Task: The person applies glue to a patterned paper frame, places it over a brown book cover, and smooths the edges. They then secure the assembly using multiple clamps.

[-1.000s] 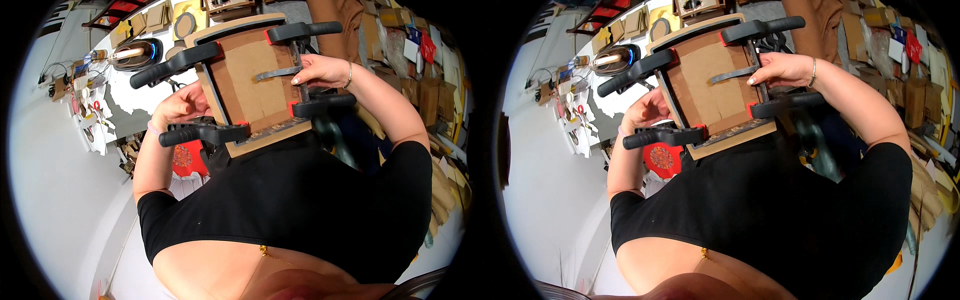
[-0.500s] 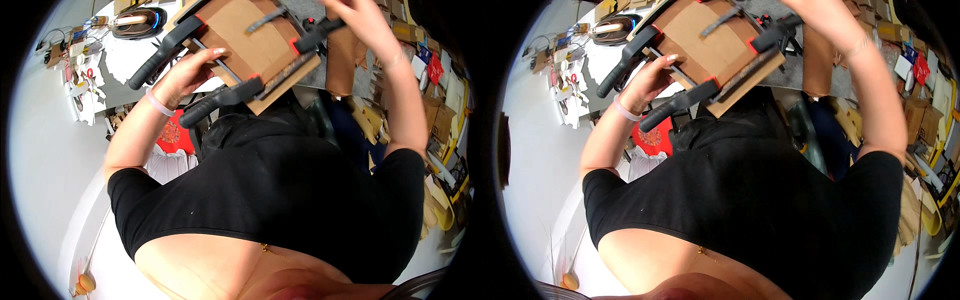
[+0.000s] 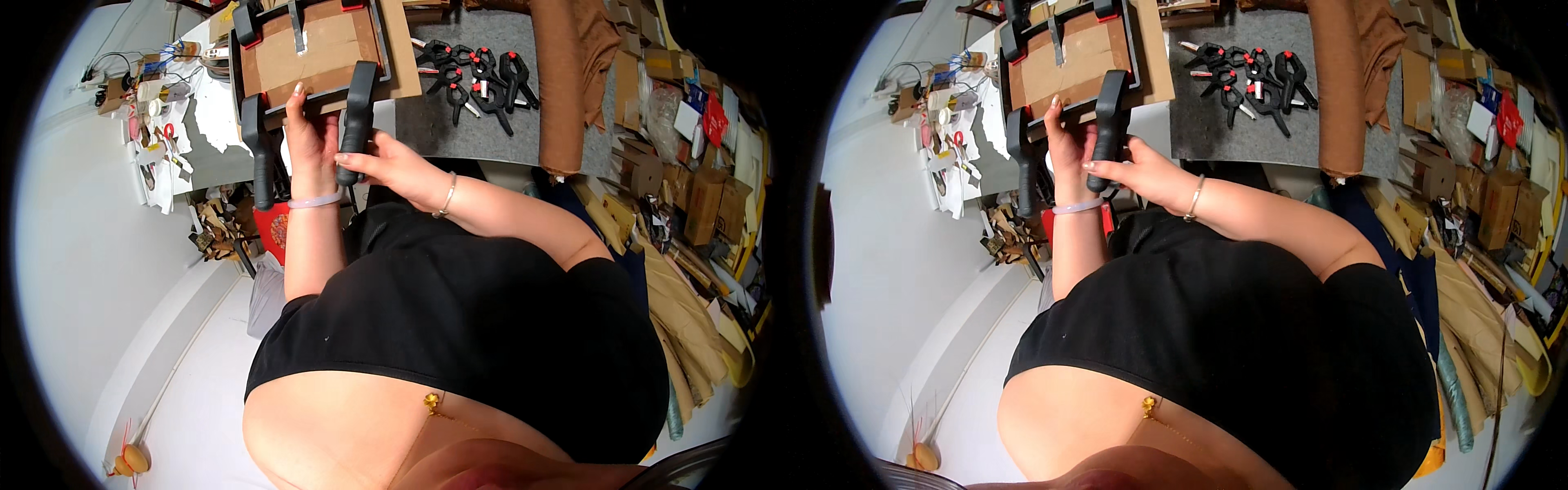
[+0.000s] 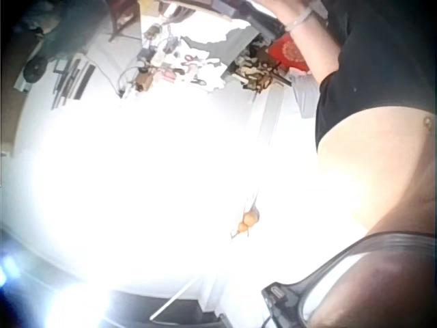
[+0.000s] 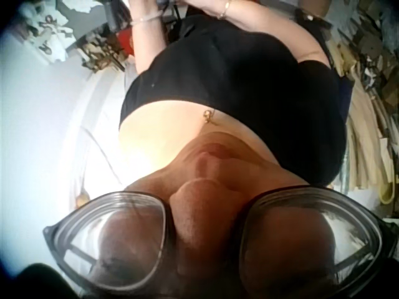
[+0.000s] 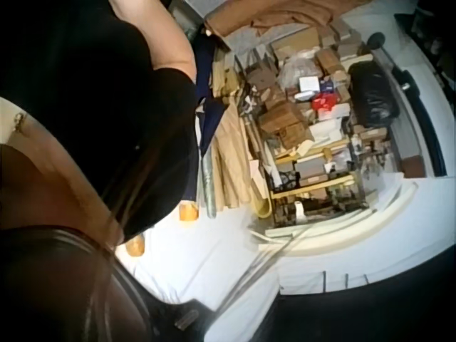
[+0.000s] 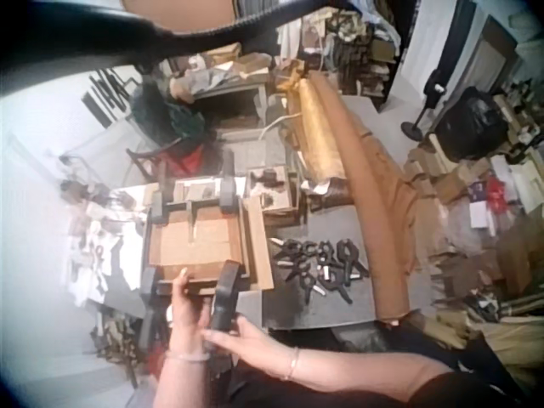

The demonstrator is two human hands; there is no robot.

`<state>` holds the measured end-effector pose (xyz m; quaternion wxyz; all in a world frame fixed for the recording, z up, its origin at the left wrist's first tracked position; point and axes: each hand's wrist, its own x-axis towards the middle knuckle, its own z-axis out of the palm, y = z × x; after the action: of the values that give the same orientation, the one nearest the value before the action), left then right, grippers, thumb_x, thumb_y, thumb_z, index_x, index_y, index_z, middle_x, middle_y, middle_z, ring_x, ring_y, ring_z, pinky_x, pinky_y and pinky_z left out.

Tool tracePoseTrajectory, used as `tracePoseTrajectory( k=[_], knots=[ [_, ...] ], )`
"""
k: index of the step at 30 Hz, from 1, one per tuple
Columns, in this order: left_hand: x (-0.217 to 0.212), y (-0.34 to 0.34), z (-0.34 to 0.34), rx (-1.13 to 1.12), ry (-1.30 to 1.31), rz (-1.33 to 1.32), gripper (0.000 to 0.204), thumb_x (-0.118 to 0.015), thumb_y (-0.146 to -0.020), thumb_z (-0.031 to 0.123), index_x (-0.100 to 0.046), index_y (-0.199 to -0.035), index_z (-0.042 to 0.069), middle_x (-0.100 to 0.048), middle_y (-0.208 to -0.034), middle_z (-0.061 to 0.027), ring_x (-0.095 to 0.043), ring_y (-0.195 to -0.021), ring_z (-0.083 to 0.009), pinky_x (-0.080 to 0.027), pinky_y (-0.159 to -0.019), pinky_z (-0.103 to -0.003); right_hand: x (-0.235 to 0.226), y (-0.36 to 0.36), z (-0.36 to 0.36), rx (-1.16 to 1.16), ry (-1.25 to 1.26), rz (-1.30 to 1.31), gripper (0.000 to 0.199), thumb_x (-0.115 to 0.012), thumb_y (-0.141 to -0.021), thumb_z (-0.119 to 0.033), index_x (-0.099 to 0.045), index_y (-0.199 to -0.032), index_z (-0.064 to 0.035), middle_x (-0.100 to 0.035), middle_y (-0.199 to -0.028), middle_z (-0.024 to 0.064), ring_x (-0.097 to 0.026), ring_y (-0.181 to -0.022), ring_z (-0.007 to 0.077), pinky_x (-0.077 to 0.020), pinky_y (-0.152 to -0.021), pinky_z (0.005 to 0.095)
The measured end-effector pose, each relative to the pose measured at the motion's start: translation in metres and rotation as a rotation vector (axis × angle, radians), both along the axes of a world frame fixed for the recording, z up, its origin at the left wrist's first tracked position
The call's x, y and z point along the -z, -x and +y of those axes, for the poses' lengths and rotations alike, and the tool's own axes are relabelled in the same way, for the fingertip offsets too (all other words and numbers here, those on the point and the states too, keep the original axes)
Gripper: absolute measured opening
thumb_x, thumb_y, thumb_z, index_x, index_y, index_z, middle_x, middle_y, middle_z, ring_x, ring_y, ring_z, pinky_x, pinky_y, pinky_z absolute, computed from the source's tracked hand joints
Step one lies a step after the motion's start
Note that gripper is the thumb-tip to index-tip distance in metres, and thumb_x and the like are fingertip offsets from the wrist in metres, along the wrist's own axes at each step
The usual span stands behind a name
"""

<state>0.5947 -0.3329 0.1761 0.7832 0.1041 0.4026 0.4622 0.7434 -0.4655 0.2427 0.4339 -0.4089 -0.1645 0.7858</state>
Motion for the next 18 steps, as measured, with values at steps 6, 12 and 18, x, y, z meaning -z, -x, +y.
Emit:
tracePoseTrajectory(
  k=[6,12,18],
  knots=[
    [-0.022,0.016,-0.007,-0.038,-0.092,0.085,0.028,-0.076,-0.093,0.028,-0.068,-0.112,0.008,-0.070,-0.116,-0.0051,-0.066,-0.114,-0.0233,-0.053,-0.105,-0.046,0.017,0.026,-0.001,0.002,-0.115,-0.217,0.051,-0.071,-0.100,-0.025,-0.050,-0.135,0.0048,-0.065,-0.121,0.0083,-0.061,-0.111,0.0132,-0.0521,-0.098,0.0317],
    [-0.043,0.029,-0.011,-0.099,-0.173,0.131,0.040,-0.077,-0.091,0.030,-0.065,-0.122,0.007,-0.068,-0.126,-0.0080,-0.063,-0.121,-0.0258,-0.050,-0.109,-0.047,-0.005,0.014,-0.007,-0.099,-0.119,-0.198,0.054,-0.075,-0.097,-0.019,-0.049,-0.136,0.0080,-0.066,-0.123,0.0112,-0.063,-0.113,0.0158,-0.0525,-0.100,0.0323],
    [-0.039,0.042,-0.010,-0.104,-0.195,0.097,0.040,-0.078,-0.088,0.029,-0.066,-0.122,0.010,-0.070,-0.124,-0.0053,-0.065,-0.118,-0.0250,-0.050,-0.107,-0.047,-0.005,0.018,-0.010,-0.101,-0.209,-0.271,0.064,-0.079,-0.095,-0.023,-0.047,-0.140,0.0089,-0.066,-0.128,0.0168,-0.064,-0.115,0.0202,-0.0527,-0.102,0.0357]
  ],
)
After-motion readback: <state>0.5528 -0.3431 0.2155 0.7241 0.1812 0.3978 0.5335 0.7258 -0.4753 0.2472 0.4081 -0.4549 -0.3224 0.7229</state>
